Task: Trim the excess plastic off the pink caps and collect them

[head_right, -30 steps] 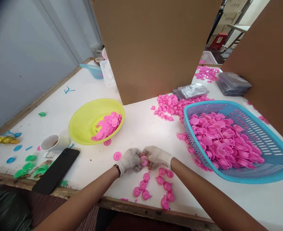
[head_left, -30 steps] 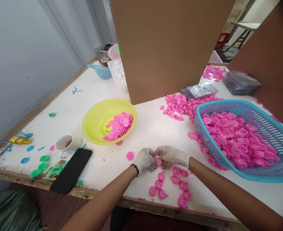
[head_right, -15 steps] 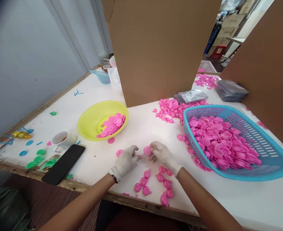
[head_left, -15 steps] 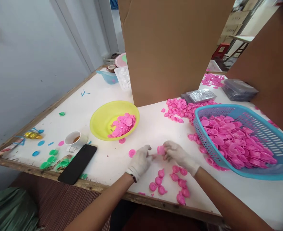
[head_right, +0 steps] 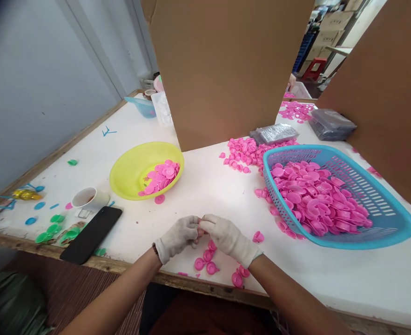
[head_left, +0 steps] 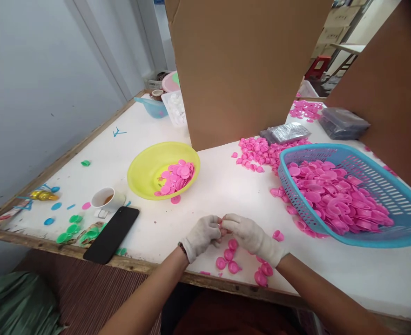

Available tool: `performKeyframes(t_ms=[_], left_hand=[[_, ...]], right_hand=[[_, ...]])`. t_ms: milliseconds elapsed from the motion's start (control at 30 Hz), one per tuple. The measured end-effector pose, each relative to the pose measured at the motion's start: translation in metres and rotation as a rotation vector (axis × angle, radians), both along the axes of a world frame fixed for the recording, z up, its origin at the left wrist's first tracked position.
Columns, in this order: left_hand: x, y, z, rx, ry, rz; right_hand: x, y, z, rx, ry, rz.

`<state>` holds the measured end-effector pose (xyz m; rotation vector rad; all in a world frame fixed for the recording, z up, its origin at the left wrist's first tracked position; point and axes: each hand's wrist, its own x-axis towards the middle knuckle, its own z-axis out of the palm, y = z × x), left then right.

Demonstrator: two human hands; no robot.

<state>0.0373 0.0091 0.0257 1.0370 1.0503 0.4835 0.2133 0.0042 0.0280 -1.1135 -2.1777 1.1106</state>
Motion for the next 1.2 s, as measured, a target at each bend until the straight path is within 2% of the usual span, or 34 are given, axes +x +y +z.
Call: performKeyframes(t_ms=[67, 100, 233, 267, 333, 400, 567, 633, 833, 1000, 1133, 1200], left_hand=[[0.01, -0.006, 0.003, -0.048, -0.073, -0.017], [0.014, -0.009, 0.003, 0.011, -0.008, -0.017], [0.027, -0.013, -0.003, 0.485, 0.496, -0.185], [0.029, -0.012, -0.006, 0.564, 0.59, -0.224], [0.033, -0.005, -0.01, 0.629, 0.683, -0.21], [0.033, 0.004, -0.013, 0.576, 0.626, -0.141], [0.03, 0.011, -0.019, 0.049, 0.221, 0.002], [0.031, 0.01, -0.022, -0.046, 0.139, 0.044], [0.04, 0.013, -0.03, -0.113, 0.178, 0.082], [0.044, 0.018, -0.034, 0.057, 0.309, 0.061], [0.043, 0.024, -0.03, -0.041, 0.264, -0.025], [0.044, 0.027, -0.029, -0.036, 0.316, -0.067]], right_hand=[[0.008, 0.002, 0.003, 0.038, -0.067, -0.01], [0.014, 0.002, 0.006, 0.016, -0.077, -0.069], [0.037, 0.003, 0.013, -0.292, -0.013, -0.391], [0.04, 0.004, 0.013, -0.344, -0.002, -0.431], [0.041, 0.006, 0.012, -0.384, 0.006, -0.447], [0.036, 0.009, 0.009, -0.437, 0.008, -0.441], [0.02, 0.02, -0.006, -0.618, -0.032, -0.415], [0.017, 0.024, -0.013, -0.666, -0.06, -0.387], [0.015, 0.028, -0.022, -0.777, -0.014, -0.282], [0.015, 0.029, -0.027, -0.716, -0.026, -0.34], [0.019, 0.033, -0.033, -0.779, 0.01, -0.322], [0.02, 0.035, -0.037, -0.786, 0.018, -0.317]])
